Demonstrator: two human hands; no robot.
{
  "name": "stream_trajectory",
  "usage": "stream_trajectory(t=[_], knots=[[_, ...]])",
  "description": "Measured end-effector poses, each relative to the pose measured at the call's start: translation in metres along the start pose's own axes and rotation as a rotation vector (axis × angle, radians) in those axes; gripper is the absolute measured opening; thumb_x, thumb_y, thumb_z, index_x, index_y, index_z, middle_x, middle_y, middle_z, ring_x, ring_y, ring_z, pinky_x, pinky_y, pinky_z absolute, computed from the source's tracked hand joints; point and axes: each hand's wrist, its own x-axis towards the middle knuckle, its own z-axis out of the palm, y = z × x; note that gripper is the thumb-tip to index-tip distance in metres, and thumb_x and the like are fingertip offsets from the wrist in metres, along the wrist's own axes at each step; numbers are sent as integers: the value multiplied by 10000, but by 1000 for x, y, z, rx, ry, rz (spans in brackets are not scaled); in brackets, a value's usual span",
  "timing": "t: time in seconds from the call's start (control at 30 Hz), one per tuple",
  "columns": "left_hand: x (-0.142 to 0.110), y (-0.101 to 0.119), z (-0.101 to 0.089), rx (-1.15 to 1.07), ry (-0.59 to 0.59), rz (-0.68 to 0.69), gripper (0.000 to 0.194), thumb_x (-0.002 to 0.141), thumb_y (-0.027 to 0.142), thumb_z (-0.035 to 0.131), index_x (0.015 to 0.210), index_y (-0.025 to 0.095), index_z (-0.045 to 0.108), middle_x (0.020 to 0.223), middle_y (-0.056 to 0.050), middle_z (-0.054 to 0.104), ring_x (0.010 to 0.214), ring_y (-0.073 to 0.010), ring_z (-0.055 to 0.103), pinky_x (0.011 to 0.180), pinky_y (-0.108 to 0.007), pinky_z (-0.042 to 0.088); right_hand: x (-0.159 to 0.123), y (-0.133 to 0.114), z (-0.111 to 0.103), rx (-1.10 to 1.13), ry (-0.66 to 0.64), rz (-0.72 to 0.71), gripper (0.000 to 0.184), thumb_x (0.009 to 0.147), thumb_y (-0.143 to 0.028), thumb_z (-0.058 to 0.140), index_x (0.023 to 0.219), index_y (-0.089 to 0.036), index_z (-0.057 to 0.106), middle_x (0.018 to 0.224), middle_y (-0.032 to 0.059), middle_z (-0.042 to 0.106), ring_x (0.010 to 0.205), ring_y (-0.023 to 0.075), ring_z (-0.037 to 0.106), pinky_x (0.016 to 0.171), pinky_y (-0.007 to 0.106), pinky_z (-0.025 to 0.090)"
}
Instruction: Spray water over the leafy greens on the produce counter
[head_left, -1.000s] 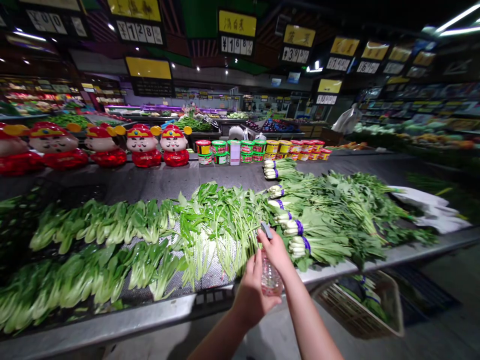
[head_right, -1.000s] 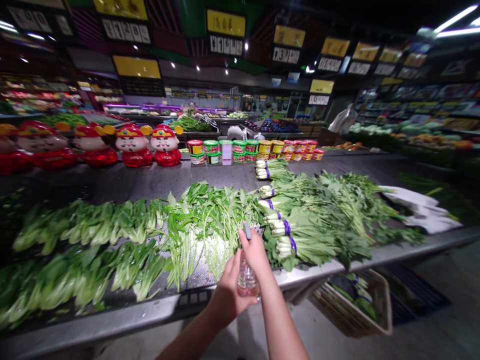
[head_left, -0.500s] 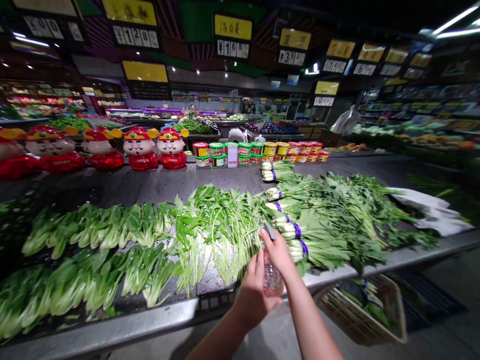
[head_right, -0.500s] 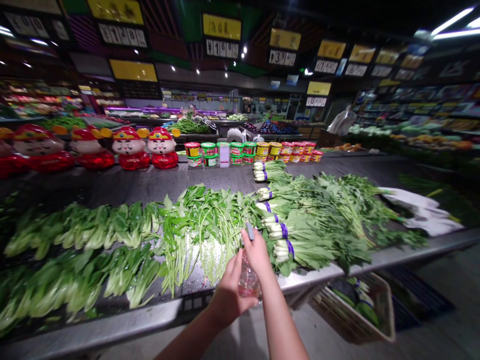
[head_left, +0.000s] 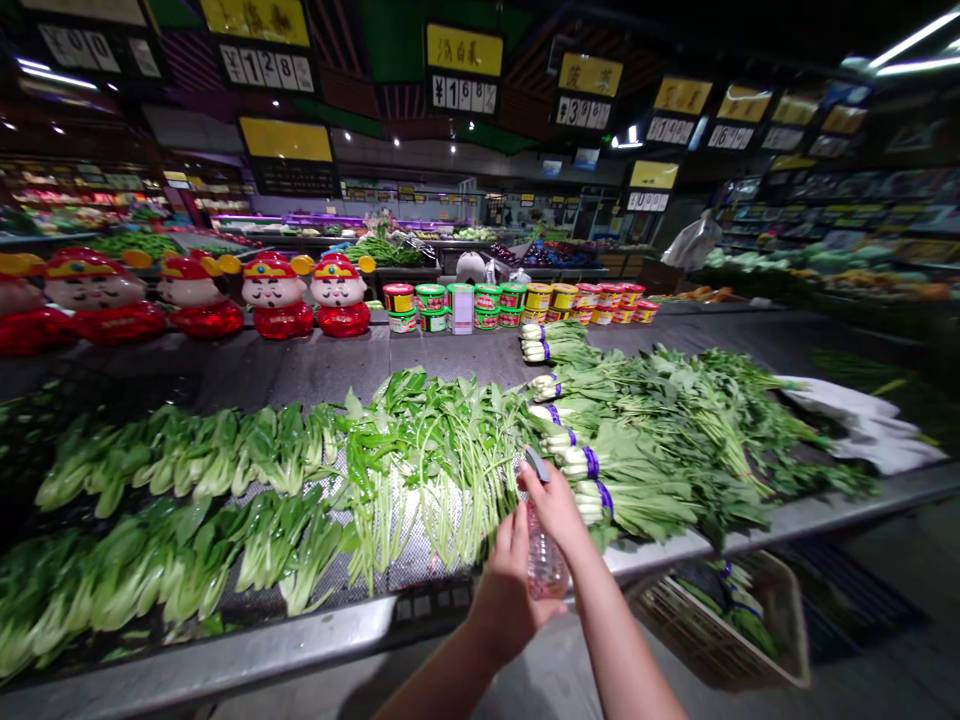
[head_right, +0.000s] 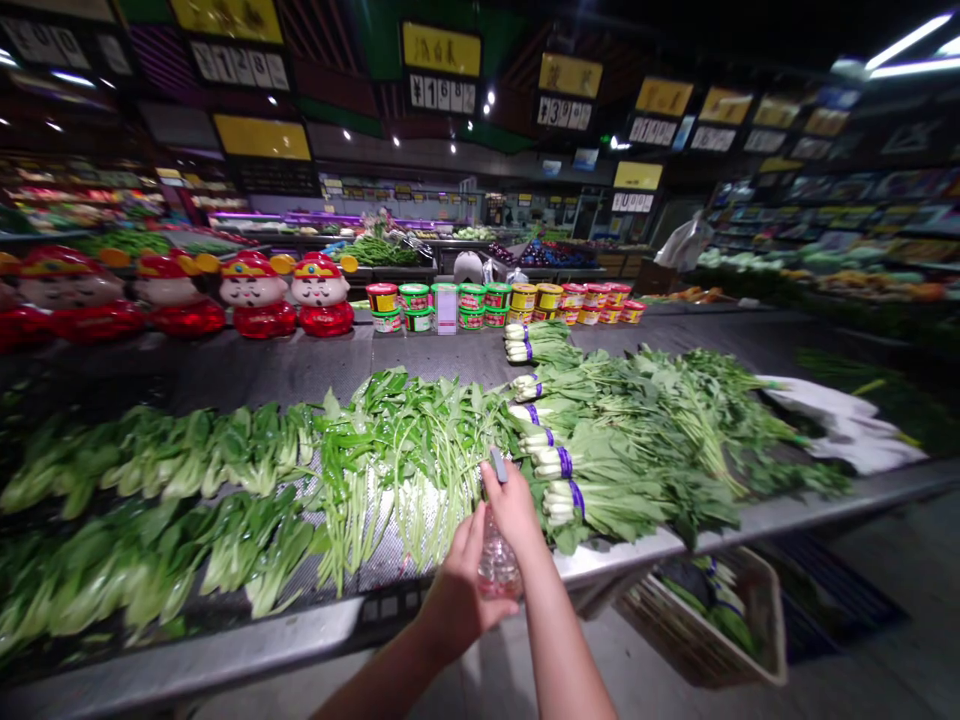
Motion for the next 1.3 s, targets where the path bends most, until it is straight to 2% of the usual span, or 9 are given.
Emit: stream_trajectory(t=[0.1,0.2,0.37,0.5,0.8,0.93,1.13,1.3], knots=[[0,0,2,-9,0,19,1187,451,203,855,1417,61,180,1451,-219,288,1317,-356,331,1115,-458,308,1,2,-3,6,24,-5,454,826,-536,445,937,-138,633,801,89,667,730,228,610,682,330,456],[0,-1,4,-30,-2,49,1176,476,204,840,1426,94,156,1452,-204,297,1318,-358,328,1107,-488,312,0,3,-6,-6,41,-14,431,826,-539,439,832,-153,631,790,91,670,723,228,610,693,336,453],[-2,0,8,-66,-16,44,1169,464,218,839,1419,86,179,1438,-202,322,1302,-360,353,1099,-477,334,-6,6,-9,-19,29,4,419,835,-554,423,765,-178,595,702,65,644,665,219,592,657,331,447],[-8,2,8,-122,-42,35,1110,501,243,797,1410,45,192,1430,-219,320,1297,-360,354,1110,-483,308,-14,10,-10,-32,41,31,415,836,-550,425,771,-172,584,685,64,636,642,218,591,644,337,451],[-22,5,10,-134,-76,6,1112,486,202,775,1415,58,180,1426,-199,324,1287,-323,376,1101,-404,327,-32,12,-12,24,45,51,455,821,-528,457,968,-127,614,888,110,668,832,244,618,776,361,453],[-28,4,10,-110,-91,11,1114,509,252,778,1426,131,158,1439,-177,315,1292,-338,368,1089,-449,333,-40,10,-11,3,72,58,424,820,-534,458,880,-146,617,822,86,667,776,228,613,735,335,453],[-41,-2,12,-144,-98,-12,1162,460,221,828,1415,83,179,1430,-210,310,1303,-346,347,1108,-454,306,-51,12,-3,-42,76,58,409,831,-538,435,755,-168,592,646,47,610,616,203,564,620,317,435],[-50,-4,11,-176,-83,10,1157,477,200,825,1421,117,162,1438,-206,290,1309,-353,335,1101,-475,307,-58,18,2,5,66,37,395,828,-509,454,857,-158,634,756,73,659,708,220,599,687,331,460]])
